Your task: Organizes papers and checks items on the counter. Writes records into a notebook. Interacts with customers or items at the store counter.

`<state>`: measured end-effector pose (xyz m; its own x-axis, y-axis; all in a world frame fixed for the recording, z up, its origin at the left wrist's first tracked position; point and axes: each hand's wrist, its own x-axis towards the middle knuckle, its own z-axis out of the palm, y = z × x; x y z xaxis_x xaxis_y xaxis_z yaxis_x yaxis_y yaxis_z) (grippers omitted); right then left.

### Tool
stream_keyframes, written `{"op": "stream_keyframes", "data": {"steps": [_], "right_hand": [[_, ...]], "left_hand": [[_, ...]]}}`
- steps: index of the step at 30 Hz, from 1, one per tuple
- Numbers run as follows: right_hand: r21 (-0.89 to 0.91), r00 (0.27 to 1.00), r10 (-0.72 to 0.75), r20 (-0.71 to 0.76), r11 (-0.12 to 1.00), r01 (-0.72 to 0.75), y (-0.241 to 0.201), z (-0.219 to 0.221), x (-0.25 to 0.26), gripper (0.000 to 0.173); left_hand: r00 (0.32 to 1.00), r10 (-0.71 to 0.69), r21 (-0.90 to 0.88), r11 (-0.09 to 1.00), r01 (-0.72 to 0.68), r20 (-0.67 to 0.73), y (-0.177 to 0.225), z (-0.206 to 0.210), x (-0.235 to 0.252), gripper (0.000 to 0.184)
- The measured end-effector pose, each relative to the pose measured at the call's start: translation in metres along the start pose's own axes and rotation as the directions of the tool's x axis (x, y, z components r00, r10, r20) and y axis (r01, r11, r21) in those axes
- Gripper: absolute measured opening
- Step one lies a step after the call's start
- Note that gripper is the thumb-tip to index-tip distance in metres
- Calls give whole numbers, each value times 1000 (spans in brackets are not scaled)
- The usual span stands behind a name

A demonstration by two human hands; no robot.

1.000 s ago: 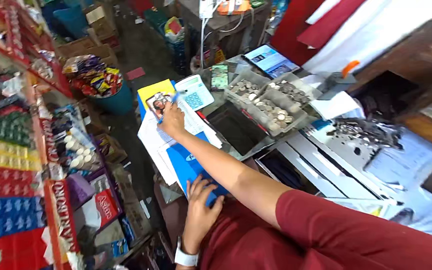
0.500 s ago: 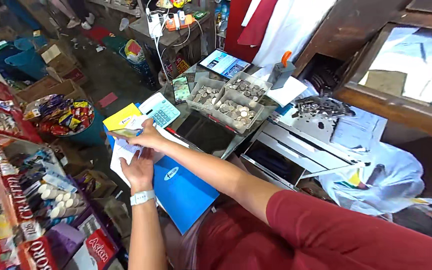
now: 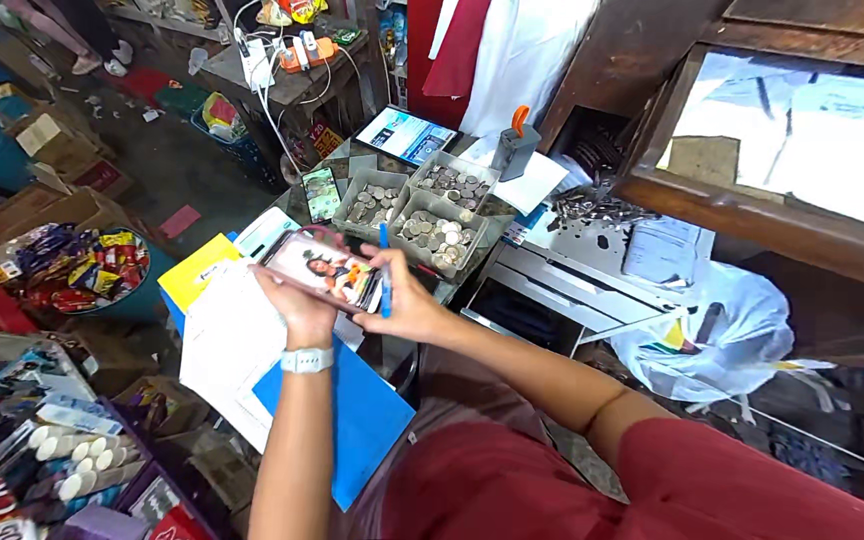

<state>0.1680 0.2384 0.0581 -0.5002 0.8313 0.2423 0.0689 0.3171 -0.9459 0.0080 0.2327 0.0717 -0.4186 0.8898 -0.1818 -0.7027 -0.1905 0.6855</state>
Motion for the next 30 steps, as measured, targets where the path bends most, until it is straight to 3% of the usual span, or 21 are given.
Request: {"op": "stream_keyframes", "data": {"steps": [6,10,15,18,22,26,30], "right_hand": [[-253,953,-84,-292,967,8,43,-62,17,84],[-298,918,3,-396,945,-132,64,-90,46,85],[-289,875,111,-471,918,-272,72,-102,70,87],[-340,864,130,-486,883,-324,74,-103,76,85],[-404,887,131,-442,854,-328,71,-100,82,83],[-485,909,108,-403,817,-312,72,-97,86,84],[-553,921,83,-380,778,-298,72,-92,86,86]], "left_hand": [[989,-131,154,981,119,72,-42,74,70,103],[971,-211,290,942,172,109,-71,102,120,107],[974,-224,413,889,196,19,-95,122,161,105],[971,-239,554,810,192,13,-97,127,167,96],[972,-235,602,776,189,-3,-97,123,174,90],[992,-122,709,699,97,-15,-89,110,177,84],[998,-46,745,667,8,31,-56,87,144,77]]}}
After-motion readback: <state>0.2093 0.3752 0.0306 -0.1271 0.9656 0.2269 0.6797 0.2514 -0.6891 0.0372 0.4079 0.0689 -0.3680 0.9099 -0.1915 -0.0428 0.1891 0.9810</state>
